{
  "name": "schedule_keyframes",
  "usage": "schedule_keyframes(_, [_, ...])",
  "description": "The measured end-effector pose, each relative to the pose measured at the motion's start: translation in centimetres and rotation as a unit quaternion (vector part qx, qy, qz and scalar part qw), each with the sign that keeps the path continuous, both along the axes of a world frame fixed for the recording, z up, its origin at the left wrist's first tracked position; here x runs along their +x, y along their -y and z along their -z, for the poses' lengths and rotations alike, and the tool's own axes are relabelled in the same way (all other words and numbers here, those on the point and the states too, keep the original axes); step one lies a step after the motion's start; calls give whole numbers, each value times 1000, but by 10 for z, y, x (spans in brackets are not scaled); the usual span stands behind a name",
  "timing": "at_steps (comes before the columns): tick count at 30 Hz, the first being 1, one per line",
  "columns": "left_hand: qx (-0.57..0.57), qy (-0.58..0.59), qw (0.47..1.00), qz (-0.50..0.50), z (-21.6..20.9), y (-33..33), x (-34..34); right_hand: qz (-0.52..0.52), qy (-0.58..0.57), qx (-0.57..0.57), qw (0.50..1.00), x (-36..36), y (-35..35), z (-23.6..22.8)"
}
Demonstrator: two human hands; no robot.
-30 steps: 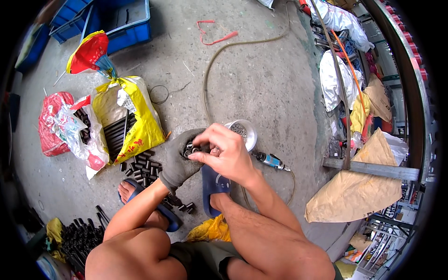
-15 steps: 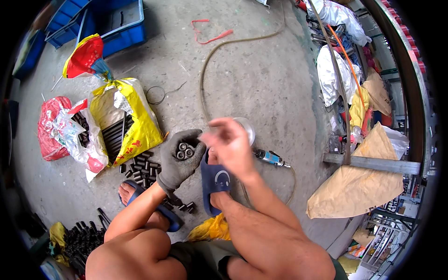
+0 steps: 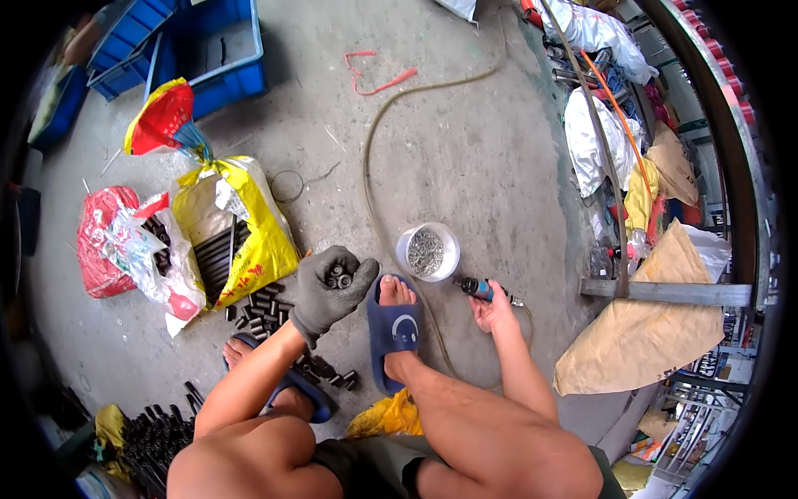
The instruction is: The person slides metal rings onto metal rods and uses a pneumatic tool to press and finish the assembly on the end of each rod.
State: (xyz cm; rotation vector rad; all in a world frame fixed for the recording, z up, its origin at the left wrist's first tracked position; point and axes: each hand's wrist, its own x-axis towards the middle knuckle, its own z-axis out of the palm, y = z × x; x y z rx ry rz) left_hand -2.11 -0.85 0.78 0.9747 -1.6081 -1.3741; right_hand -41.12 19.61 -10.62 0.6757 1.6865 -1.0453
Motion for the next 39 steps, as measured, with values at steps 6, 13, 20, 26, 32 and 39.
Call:
schedule_keyframes(6, [-10, -46, 996, -79, -3, -4, -5, 163, -28, -53, 985, -2, -2, 17])
schedule_keyframes(13, [-23, -27, 996, -82, 1, -3, -1, 37, -94, -247, 964, 42, 62, -71])
schedule_keyframes(20, [-76, 1, 995, -64, -2, -3, -7, -100, -204, -535, 814, 161, 147, -206])
schedule_keyframes(26, [-37, 1, 998, -54, 0, -5, -8, -137, -210, -634, 732, 243, 181, -221])
schedule_keyframes(32, [-40, -51, 998, -4, 2, 0, -10, -210, -291, -638, 681, 261, 184, -205])
schedule_keyframes(39, [-42, -4, 995, 94, 9, 9, -18, -311, -341, -629, 626, 262, 184, -206])
